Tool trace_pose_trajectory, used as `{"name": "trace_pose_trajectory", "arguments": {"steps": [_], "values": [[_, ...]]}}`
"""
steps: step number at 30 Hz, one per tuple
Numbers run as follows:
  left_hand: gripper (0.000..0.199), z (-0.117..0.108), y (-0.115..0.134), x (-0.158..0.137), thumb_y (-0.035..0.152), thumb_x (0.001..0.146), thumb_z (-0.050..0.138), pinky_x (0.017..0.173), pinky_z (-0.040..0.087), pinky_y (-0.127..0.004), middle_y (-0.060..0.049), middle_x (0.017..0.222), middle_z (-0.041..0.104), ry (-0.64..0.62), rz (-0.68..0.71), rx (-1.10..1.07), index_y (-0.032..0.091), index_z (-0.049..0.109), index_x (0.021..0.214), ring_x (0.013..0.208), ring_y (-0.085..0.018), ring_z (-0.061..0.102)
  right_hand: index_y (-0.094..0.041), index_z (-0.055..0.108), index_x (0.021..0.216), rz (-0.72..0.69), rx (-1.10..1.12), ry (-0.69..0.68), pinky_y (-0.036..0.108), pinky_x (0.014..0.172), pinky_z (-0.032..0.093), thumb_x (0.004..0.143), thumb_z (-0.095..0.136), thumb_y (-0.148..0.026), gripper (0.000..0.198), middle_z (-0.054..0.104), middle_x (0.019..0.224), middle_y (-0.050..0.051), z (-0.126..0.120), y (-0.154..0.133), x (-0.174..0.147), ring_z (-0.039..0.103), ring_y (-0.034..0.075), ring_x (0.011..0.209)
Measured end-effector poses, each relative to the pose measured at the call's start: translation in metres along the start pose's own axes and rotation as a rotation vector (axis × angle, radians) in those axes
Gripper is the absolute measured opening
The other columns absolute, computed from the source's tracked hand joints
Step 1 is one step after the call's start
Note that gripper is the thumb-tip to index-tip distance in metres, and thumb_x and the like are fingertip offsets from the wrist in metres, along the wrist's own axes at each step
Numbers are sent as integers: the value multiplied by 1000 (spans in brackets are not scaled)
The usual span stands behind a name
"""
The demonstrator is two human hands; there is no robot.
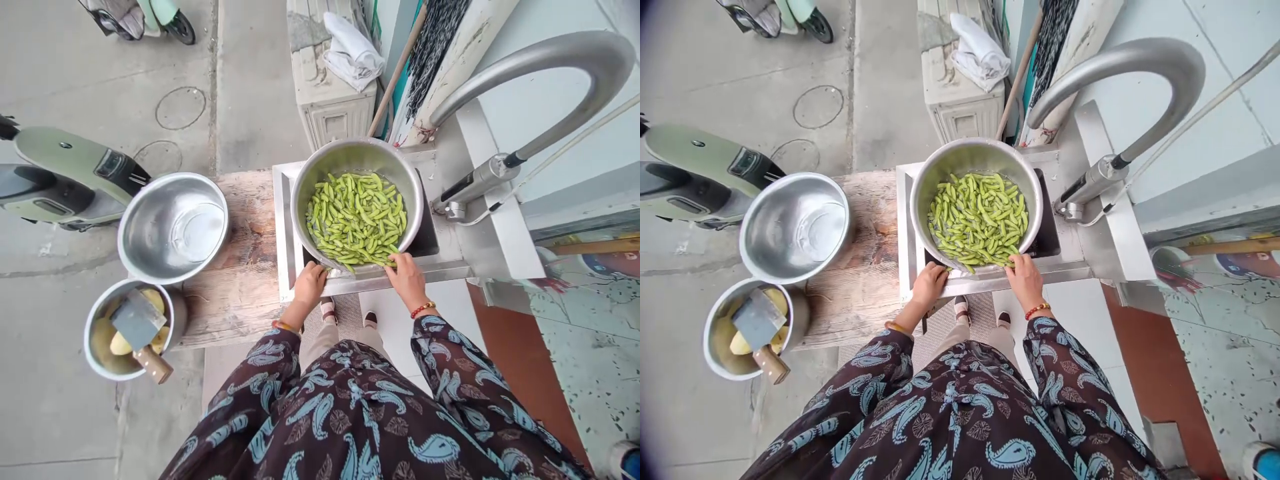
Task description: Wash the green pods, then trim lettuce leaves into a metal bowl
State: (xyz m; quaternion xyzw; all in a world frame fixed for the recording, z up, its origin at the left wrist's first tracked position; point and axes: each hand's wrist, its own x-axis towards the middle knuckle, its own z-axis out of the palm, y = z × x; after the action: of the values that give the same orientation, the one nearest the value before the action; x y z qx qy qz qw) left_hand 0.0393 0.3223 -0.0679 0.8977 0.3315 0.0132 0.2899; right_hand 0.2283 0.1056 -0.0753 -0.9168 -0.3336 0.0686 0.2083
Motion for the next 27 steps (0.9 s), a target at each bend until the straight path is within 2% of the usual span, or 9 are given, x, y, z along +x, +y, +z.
{"name": "trace_pose_trajectory", "arguments": {"steps": [3,7,12,14,17,20,24,26,27], "values": [[20,-5,-1,-6,27,92,52,72,46,-30,-4,83,56,83,21,-123,21,68,82,77,-18,57,-21,69,105,-82,16,-7,34,78,48,92,49,-25,23,64,103,11,-2,10,-1,60,24,90],[18,-16,1,-12,27,90,53,71,45,-30,-2,74,56,135,23,-237,20,67,81,71,-17,56,-22,71,98,-147,5,-67,34,78,48,92,49,-24,23,64,103,11,-9,20,-3,60,24,89],[16,-29,18,12,24,87,55,73,47,-32,-5,78,60,161,20,-327,17,69,85,75,-19,58,-22,69,97,-200,-11,-141,38,81,49,91,50,-21,20,64,108,11,-12,19,4,60,25,91],[19,-34,29,30,19,84,56,75,48,-33,-5,82,62,131,41,-396,16,70,96,76,-18,60,-21,69,93,-154,-7,-127,37,81,49,89,50,-18,20,66,103,10,-13,16,8,61,24,88],[35,-41,40,53,17,81,58,72,50,-32,-6,91,64,76,61,-555,15,66,116,70,-16,60,-20,69,86,-3,39,-41,36,80,48,83,54,-16,16,67,94,10,-16,14,9,62,24,84],[39,-49,29,62,21,81,60,68,51,-30,-5,91,65,111,37,-689,15,63,119,68,-15,61,-19,69,84,125,68,42,37,80,49,80,52,-14,18,70,91,11,-20,16,7,63,24,82],[30,-51,-10,49,28,83,58,60,50,-26,-2,84,62,249,-202,-758,16,63,110,67,-14,63,-16,70,96,292,130,155,41,79,53,85,44,-24,29,72,89,12,-27,11,9,66,24,80],[23,-46,-21,37,28,82,58,55,49,-25,-1,81,62,198,-326,-776,16,62,101,64,-14,63,-15,69,104,365,369,219,39,76,56,88,46,-36,35,73,91,11,-33,-2,19,68,23,79],[20,-41,-23,30,28,82,60,53,48,-24,-1,78,62,117,-360,-798,16,62,97,62,-14,63,-16,68,110,374,535,233,38,76,57,87,50,-42,39,74,98,10,-36,-9,26,69,22,82]]}}
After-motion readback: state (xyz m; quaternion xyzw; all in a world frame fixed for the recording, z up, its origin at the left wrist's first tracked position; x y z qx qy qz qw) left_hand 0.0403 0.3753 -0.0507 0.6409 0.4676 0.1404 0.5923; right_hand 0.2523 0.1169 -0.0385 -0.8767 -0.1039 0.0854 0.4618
